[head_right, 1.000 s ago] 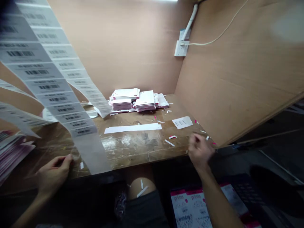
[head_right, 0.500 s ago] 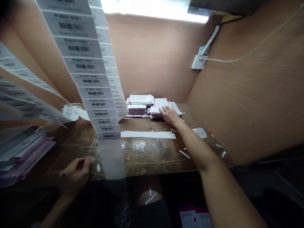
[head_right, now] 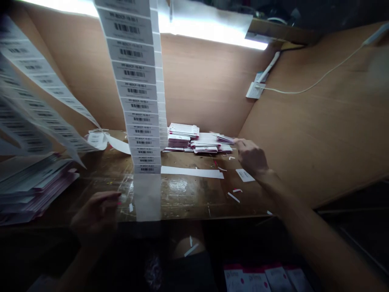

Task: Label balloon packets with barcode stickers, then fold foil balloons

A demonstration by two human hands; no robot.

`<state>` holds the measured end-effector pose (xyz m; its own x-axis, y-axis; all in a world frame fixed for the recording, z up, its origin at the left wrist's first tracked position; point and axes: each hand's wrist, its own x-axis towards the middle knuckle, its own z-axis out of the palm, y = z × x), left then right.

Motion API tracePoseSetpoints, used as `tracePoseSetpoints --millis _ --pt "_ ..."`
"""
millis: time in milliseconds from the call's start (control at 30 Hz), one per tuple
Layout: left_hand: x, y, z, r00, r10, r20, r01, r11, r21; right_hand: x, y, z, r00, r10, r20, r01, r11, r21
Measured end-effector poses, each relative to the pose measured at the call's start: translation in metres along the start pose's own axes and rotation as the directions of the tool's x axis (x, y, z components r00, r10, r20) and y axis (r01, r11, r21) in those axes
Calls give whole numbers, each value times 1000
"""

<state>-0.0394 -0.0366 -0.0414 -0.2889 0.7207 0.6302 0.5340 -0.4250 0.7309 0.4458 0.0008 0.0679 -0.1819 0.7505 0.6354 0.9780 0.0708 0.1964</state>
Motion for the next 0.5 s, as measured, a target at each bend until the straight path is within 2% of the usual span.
tracePoseSetpoints --millis 33,67,133,167,233,300,333,400,433,500 --pt "-1 23 11 992 105 76 -96 989 -113 -5 -11 -23 999 -12 29 11 999 51" --pt "-1 45 25 966 206 157 -168 960 -225 -9 -23 -43 997 -43 69 35 992 121" --pt "-1 80 58 896 314 315 -187 909 -372 -14 -52 -71 977 -142 156 93 954 284" --pt "-2 90 75 865 322 386 -148 897 -416 -15 -65 -78 961 -192 197 111 926 360" --pt "-5 97 104 789 301 536 -17 882 -470 -19 -89 -85 928 -267 260 117 871 476" --pt "-12 90 122 729 285 623 88 862 -498 -27 -107 -91 937 -253 240 95 847 522" --pt "-17 85 127 718 287 634 114 850 -514 -34 -115 -99 959 -207 196 73 842 535" --pt "-25 75 133 742 289 605 123 828 -546 -56 -131 -124 986 -121 116 25 792 610" --pt "-29 72 134 757 286 588 125 819 -559 -71 -138 -140 988 -108 113 3 736 677" --pt "-34 70 136 770 262 582 156 807 -570 -101 -151 -171 956 -246 157 12 569 822"
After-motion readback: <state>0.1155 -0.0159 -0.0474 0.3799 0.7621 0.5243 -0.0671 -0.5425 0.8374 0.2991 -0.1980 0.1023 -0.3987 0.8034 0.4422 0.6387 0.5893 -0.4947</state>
